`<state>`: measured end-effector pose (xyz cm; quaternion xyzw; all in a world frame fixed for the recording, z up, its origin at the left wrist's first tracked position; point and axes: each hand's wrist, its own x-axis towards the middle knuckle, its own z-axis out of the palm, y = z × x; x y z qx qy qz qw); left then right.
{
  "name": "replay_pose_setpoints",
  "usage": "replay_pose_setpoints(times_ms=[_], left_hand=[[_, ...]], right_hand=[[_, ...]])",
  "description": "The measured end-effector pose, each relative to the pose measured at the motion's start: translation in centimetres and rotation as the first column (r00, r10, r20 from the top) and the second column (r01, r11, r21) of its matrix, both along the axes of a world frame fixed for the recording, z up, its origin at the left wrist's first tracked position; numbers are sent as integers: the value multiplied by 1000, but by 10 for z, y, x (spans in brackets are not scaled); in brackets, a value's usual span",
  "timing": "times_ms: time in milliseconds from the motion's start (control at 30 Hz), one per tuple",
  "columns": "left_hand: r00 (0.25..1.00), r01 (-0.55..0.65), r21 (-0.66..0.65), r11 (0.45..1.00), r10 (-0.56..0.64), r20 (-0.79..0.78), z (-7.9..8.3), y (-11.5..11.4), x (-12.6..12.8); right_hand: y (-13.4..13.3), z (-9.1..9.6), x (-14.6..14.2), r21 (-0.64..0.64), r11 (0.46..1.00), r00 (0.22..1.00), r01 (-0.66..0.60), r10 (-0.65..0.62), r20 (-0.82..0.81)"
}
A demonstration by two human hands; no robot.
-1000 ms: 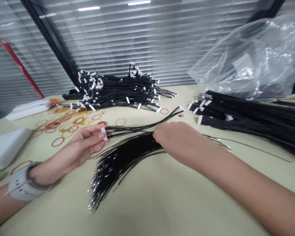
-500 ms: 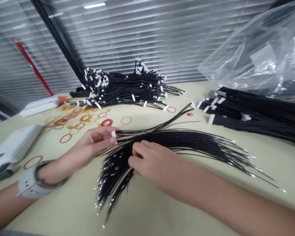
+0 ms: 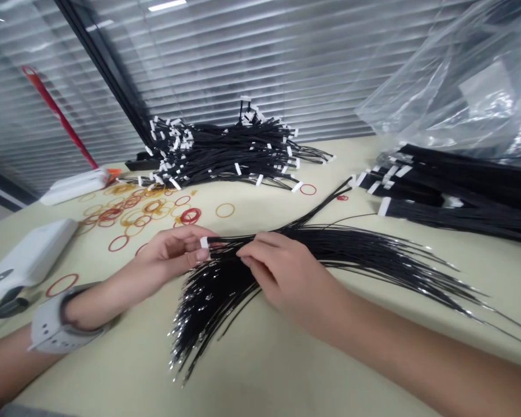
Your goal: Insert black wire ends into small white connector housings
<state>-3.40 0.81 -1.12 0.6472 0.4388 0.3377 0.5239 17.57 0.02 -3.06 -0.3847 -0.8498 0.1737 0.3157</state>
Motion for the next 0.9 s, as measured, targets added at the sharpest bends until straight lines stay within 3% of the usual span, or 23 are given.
replay_pose_setpoints(times_ms=[167, 500, 900], left_hand=[[1000, -19, -19, 1000, 18, -13, 2, 1, 1], [999, 12, 6, 1000, -12, -47, 0, 1, 0], [996, 27, -11, 1000, -28, -90, 1, 0, 1]], right_hand=[[-1, 3, 0, -101, 990, 995, 99, -98, 16], [0, 3, -1, -129, 980, 987, 152, -157, -24], [-1, 0, -1, -151, 987, 989, 57, -77, -124]])
